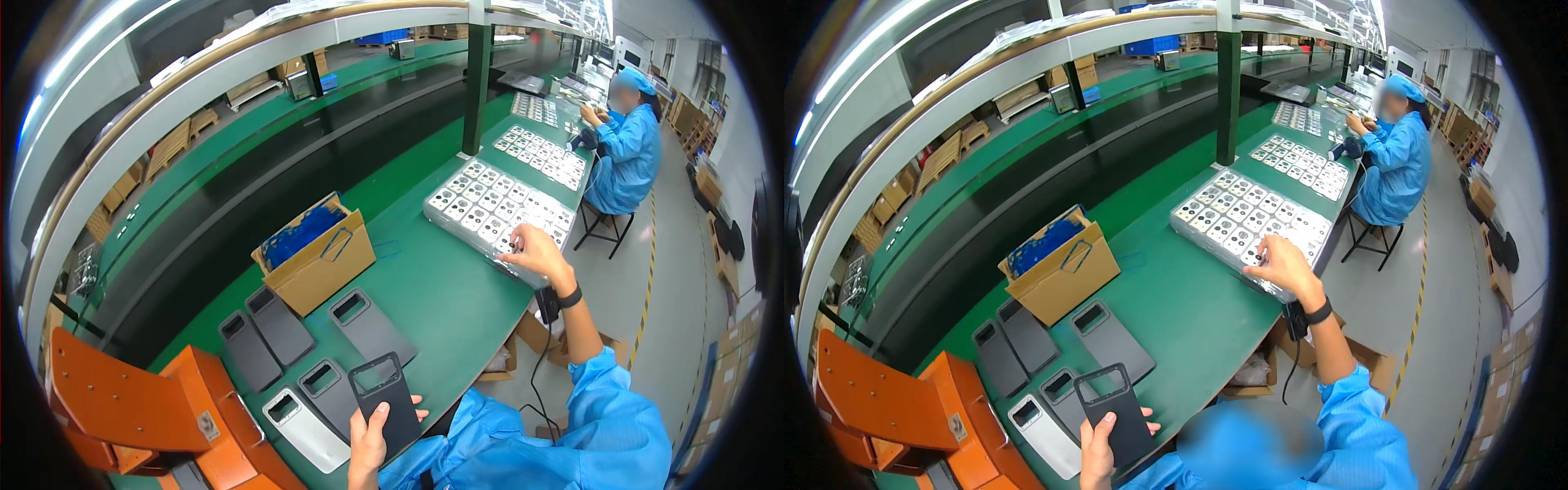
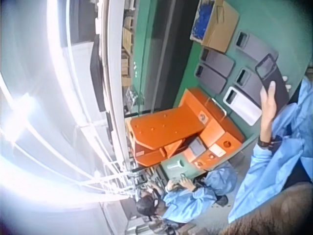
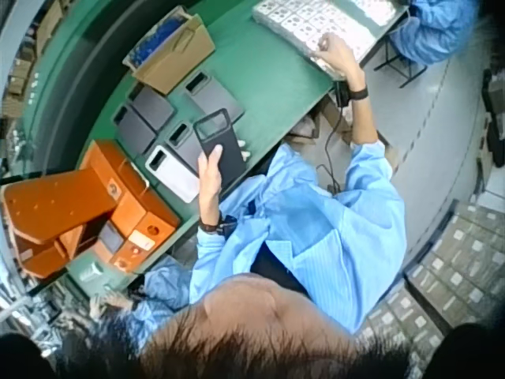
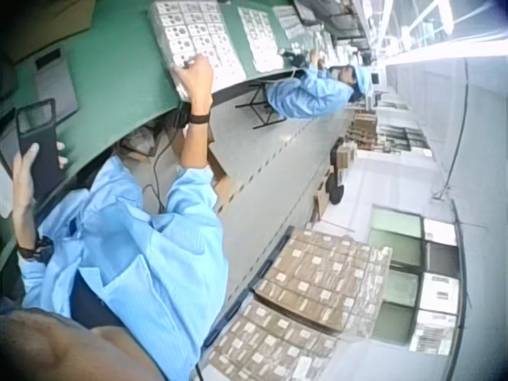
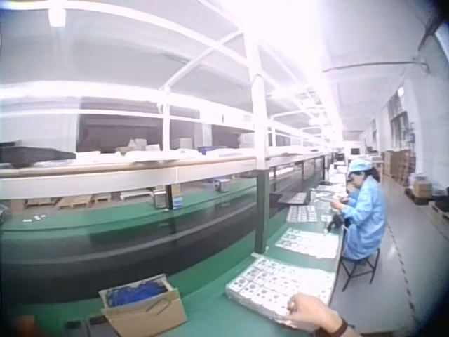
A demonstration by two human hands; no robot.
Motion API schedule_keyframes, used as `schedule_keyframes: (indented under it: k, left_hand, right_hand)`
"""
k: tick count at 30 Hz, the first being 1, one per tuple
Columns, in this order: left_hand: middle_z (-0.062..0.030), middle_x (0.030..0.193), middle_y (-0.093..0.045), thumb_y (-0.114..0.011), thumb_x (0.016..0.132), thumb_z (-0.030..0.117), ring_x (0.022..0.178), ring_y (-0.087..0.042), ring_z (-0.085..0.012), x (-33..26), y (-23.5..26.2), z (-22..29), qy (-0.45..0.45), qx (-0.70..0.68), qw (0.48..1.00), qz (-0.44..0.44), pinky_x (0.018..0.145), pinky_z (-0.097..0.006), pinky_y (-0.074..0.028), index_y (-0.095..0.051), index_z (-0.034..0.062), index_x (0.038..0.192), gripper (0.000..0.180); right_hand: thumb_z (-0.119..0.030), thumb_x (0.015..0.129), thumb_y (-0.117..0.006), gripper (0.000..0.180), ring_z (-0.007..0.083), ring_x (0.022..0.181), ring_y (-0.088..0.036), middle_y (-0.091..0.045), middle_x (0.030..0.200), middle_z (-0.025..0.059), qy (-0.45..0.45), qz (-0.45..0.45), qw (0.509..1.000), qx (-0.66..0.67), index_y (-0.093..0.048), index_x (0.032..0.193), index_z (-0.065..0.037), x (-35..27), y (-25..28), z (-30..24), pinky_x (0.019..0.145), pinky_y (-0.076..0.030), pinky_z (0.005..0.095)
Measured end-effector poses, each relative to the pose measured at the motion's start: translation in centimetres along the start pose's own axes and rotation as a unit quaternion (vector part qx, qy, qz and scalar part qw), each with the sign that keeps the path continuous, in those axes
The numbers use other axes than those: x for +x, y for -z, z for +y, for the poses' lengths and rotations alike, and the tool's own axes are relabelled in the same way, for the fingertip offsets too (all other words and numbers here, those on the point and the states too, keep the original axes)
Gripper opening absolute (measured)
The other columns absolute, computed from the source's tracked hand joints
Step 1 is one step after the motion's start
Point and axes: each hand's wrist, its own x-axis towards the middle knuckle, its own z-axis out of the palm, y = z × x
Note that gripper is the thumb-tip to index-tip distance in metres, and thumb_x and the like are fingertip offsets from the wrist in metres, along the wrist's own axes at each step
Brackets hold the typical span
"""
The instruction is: Assembling plastic shells and electronic components at a factory workstation using a manual press fixture.
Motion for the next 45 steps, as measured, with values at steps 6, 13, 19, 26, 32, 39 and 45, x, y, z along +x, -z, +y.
schedule_keyframes:
  k: [6,13,19,26,32,39,45]
  left_hand:
    - [-0.0261,0.107,-0.065,-0.050,0.098,0.028,0.089,-0.069,-0.0337,-1.7,0.9,0.1,0.015,0.001,1.000,0.014,0.076,-0.042,-0.058,-0.052,-0.0127,0.117,0.045]
    - [-0.0114,0.094,-0.071,-0.066,0.089,0.008,0.081,-0.065,-0.0119,-0.5,0.3,-1.2,-0.053,0.227,0.973,0.005,0.074,-0.026,-0.053,-0.058,-0.0051,0.108,0.024]
    - [-0.0078,0.082,-0.071,-0.067,0.089,0.011,0.073,-0.064,-0.0096,0.0,-0.5,-2.3,-0.060,0.163,0.978,0.120,0.066,-0.025,-0.052,-0.058,-0.0036,0.111,0.028]
    - [-0.0077,0.080,-0.070,-0.062,0.091,0.008,0.063,-0.055,-0.0031,-1.4,0.3,-1.1,-0.119,0.224,0.951,0.178,0.054,-0.020,-0.042,-0.054,-0.0022,0.113,0.025]
    - [-0.0081,0.091,-0.070,-0.064,0.091,0.005,0.075,-0.063,-0.0059,-3.4,3.1,1.8,-0.138,0.131,0.939,0.288,0.060,-0.019,-0.047,-0.053,-0.0025,0.116,0.028]
    - [0.0005,0.065,-0.058,-0.072,0.083,0.005,0.046,-0.054,-0.0046,-3.6,3.0,3.0,-0.093,0.223,0.890,0.387,0.031,-0.020,-0.033,-0.053,-0.0005,0.121,0.043]
    - [-0.0048,0.057,-0.062,-0.075,0.082,0.007,0.045,-0.056,-0.0068,-3.4,2.8,0.9,-0.114,0.389,0.828,0.388,0.037,-0.022,-0.037,-0.057,-0.0011,0.116,0.040]
  right_hand:
    - [-0.031,0.072,-0.076,0.034,0.0295,0.075,-0.062,-0.062,0.072,0.0142,0.130,-0.025,0.991,0.001,-0.062,0.079,-0.001,2.1,-0.2,-1.0,0.072,-0.050,0.0392]
    - [-0.011,0.084,-0.073,0.017,0.0075,0.063,-0.062,-0.068,0.070,0.0046,0.084,0.086,0.979,0.166,-0.065,0.093,0.001,-1.1,2.9,-1.9,0.058,-0.050,0.0233]
    - [-0.007,0.084,-0.073,0.026,0.0062,0.066,-0.061,-0.063,0.073,0.0001,0.048,0.001,0.941,0.334,-0.064,0.107,0.001,-4.4,0.6,-5.4,0.059,-0.049,0.0215]
    - [-0.005,0.084,-0.071,0.022,0.0073,0.063,-0.063,-0.066,0.075,0.0042,0.097,-0.072,0.943,0.311,-0.065,0.104,0.000,-8.2,-1.1,-6.7,0.057,-0.048,0.0204]
    - [0.001,0.081,-0.072,0.023,0.0093,0.065,-0.064,-0.068,0.079,0.0069,0.100,-0.145,0.917,0.358,-0.067,0.103,0.000,-9.5,-4.4,-7.4,0.059,-0.050,0.0222]
    - [0.003,0.080,-0.072,0.022,0.0087,0.066,-0.063,-0.067,0.081,0.0066,0.112,-0.155,0.901,0.388,-0.067,0.101,0.003,-10.4,-6.7,-8.6,0.059,-0.050,0.0211]
    - [0.002,0.079,-0.073,0.023,0.0098,0.069,-0.064,-0.067,0.083,0.0078,0.150,-0.177,0.903,0.362,-0.068,0.102,0.001,-10.6,-6.7,-9.8,0.061,-0.051,0.0216]
